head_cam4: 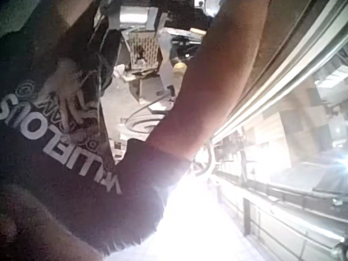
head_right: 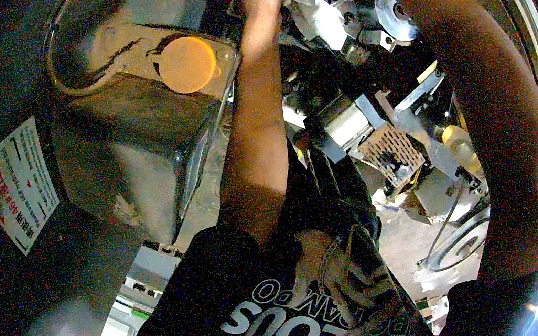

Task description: The person scrapes machine components using a utility knife, pours liquid from a bottle onto a cloth, and wipes down the machine parts and rollers with the cloth.

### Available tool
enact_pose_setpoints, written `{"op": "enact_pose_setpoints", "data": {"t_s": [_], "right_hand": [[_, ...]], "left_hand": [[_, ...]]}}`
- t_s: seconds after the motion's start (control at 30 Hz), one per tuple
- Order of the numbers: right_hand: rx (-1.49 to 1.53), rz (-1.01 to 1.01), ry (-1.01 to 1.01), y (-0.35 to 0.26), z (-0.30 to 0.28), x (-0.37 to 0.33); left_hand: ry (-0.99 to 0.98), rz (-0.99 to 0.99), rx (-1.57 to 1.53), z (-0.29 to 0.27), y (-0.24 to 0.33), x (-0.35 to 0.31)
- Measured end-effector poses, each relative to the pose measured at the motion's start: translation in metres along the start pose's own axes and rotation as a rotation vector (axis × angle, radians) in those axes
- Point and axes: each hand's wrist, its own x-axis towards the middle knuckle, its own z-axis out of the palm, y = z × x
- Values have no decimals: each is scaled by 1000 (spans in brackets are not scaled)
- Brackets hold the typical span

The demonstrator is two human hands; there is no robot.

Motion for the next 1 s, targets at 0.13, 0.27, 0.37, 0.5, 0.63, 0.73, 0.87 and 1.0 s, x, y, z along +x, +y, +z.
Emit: {"op": "enact_pose_setpoints", "data": {"t_s": [0.13, 0.27, 0.37, 0.5, 0.63, 0.73, 0.87, 1.0], "right_hand": [[-54, 4, -19, 17, 1, -1], [-46, -7, -64, -1, -5, 4], [48, -67, 0, -2, -5, 13], [216, 197, 180, -32, -27, 7], [-60, 506, 139, -65, -31, 37], [-40, 563, -75, -48, -41, 21], [-162, 319, -117, -21, -24, 20], [-61, 272, -32, -36, -34, 27]], "left_hand": [[35, 309, 207, 23, -18, -14], [104, 430, 1090, -4, -7, -7], [128, 591, 965, -11, -24, 6], [68, 607, 693, -12, -39, -2], [-162, 339, 109, -39, 25, 48], [18, 365, 184, -6, -24, 23], [136, 337, 363, -4, -27, 20], [35, 154, 11, -29, 2, 44]]}}
